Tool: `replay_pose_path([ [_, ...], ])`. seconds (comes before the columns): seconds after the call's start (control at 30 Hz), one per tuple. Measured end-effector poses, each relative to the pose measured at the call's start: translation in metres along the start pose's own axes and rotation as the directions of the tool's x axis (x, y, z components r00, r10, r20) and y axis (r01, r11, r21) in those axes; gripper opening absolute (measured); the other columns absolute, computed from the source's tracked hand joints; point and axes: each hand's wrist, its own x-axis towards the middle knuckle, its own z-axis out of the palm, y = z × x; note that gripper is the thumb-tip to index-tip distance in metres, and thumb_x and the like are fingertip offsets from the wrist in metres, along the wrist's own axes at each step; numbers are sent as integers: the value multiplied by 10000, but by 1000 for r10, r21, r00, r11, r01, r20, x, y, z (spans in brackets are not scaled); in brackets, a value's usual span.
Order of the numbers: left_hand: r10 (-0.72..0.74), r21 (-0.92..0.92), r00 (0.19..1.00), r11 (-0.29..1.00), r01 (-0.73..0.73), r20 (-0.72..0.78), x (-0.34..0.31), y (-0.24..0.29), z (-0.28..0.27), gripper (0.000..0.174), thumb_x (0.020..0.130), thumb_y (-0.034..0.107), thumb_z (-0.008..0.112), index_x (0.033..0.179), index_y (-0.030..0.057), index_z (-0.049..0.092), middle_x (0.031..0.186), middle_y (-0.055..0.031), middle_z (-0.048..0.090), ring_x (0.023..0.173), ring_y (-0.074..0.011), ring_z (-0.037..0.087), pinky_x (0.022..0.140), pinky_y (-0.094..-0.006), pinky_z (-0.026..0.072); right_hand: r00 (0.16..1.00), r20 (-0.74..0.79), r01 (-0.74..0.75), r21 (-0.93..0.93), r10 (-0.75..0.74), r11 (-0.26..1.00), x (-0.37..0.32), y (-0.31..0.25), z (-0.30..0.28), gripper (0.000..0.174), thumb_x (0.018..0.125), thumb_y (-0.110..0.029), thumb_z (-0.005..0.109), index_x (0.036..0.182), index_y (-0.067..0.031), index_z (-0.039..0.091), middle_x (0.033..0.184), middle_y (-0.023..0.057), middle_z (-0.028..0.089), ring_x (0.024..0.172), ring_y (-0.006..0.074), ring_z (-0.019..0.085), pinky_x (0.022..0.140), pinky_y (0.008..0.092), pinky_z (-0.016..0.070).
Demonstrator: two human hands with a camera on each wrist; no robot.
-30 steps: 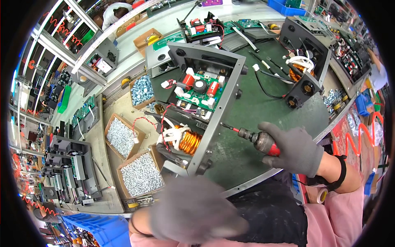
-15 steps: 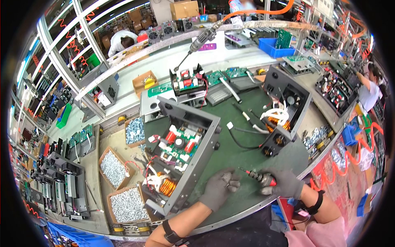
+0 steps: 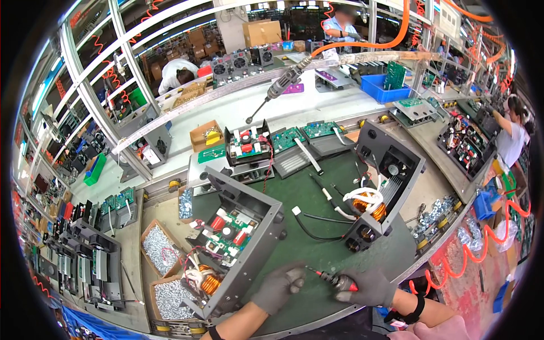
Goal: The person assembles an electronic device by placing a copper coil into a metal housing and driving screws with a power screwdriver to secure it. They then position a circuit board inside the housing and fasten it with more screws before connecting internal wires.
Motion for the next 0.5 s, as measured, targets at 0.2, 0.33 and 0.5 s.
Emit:
replay_pose_path([
  [0.2, 7, -73, 991, 997, -17, -135, -4, 6, 36, 196, 914, 168, 596, 1016, 1, 574, 713, -65, 555, 539, -115, 496, 424, -219, 355, 977, 205, 24, 154, -56, 988, -2, 5, -24, 777, 801, -677, 537, 1332, -119, 434, 1026, 249, 620, 973, 407, 603, 832, 418, 473],
  [0.33, 78, 48, 966, 996, -69, -248, -2, 6, 69, 177, 917, 157, 590, 987, -3, 564, 676, -70, 557, 533, -121, 508, 422, -214, 372, 960, 267, 55, 127, -88, 990, -2, 24, -37, 768, 822, -674, 508, 1337, -114, 401, 1013, 242, 626, 962, 416, 605, 834, 432, 469],
  [0.5, 164, 51, 952, 986, -156, -258, 6, -3, 97, 162, 916, 140, 582, 993, -2, 565, 728, -83, 601, 552, -125, 540, 427, -208, 390, 964, 198, 144, 175, -179, 974, -9, 54, -57, 713, 815, -616, 570, 1313, -129, 422, 920, 234, 637, 873, 406, 628, 762, 438, 486],
])
